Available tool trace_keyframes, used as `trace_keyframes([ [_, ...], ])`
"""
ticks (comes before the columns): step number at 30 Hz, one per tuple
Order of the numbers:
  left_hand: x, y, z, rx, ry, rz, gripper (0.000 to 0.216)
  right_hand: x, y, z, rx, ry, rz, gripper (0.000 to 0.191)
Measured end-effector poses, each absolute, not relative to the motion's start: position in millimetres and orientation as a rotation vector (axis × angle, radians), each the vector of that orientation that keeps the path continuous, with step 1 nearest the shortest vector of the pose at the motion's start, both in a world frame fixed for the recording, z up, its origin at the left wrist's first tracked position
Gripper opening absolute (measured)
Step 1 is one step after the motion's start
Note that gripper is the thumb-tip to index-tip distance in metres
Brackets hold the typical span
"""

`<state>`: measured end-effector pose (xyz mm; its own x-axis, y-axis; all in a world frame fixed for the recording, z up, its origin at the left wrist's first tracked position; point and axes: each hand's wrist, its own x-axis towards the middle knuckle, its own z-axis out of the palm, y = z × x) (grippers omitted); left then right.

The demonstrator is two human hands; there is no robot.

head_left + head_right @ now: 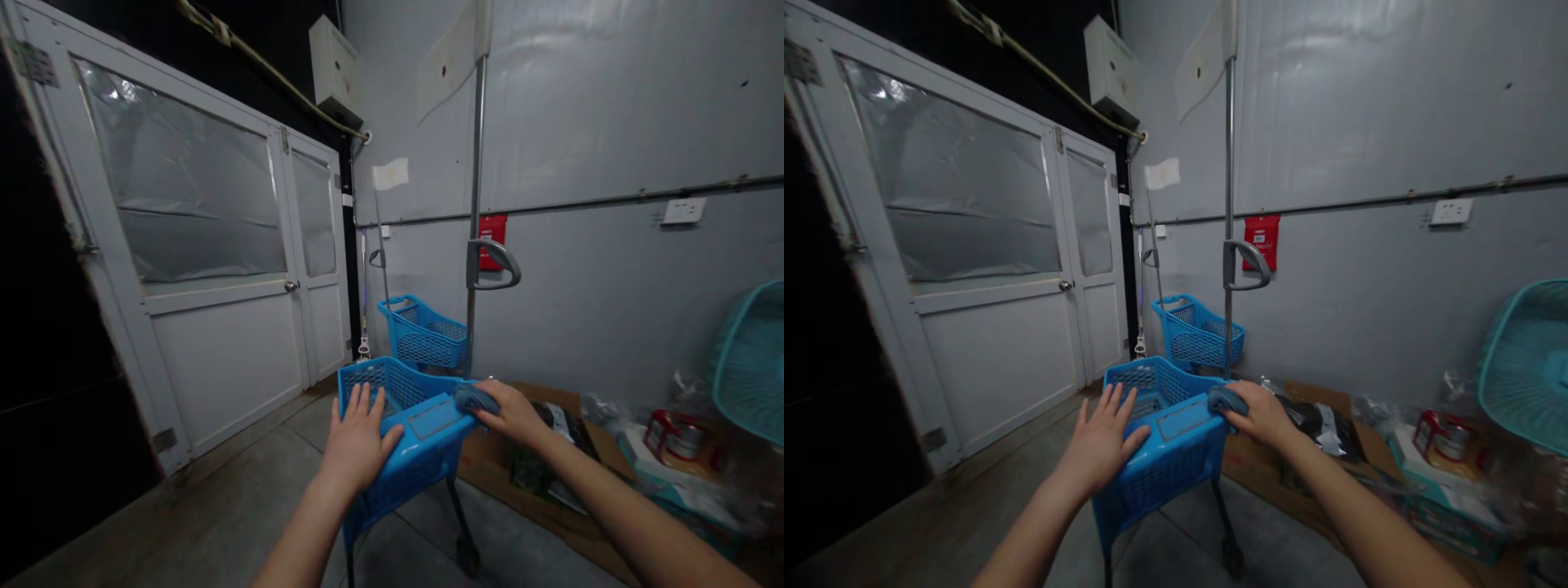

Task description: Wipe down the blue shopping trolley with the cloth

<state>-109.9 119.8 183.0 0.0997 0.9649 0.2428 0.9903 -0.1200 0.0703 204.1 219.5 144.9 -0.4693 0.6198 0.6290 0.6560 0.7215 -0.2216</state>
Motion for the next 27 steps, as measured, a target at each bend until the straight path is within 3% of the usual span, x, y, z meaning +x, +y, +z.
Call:
trace_keyframes([
  [6,-90.0,125.2,176.2,-2.428,-1.951,-0.409,0.076,202.8,204.8,149.3,-1.205,-1.988,-0.181,0.035],
  [10,-91.8,132.1,177.3,-2.446,-1.945,-0.378,0.074,163.9,170.0,137.5,-1.056,-2.002,-0.236,0.034],
  [18,-103.3,134.0,182.4,-2.544,-1.844,-0.255,0.074,158.5,153.6,116.1,-0.649,-2.199,-0.382,0.055],
  [23,-100.6,130.5,183.5,-2.575,-1.765,-0.262,0.074,220.1,186.6,101.6,-0.976,-1.891,-0.333,0.045],
  [27,-94.6,132.1,182.7,-2.606,-1.749,-0.250,0.069,212.3,182.0,97.5,-1.033,-1.796,-0.299,0.039],
])
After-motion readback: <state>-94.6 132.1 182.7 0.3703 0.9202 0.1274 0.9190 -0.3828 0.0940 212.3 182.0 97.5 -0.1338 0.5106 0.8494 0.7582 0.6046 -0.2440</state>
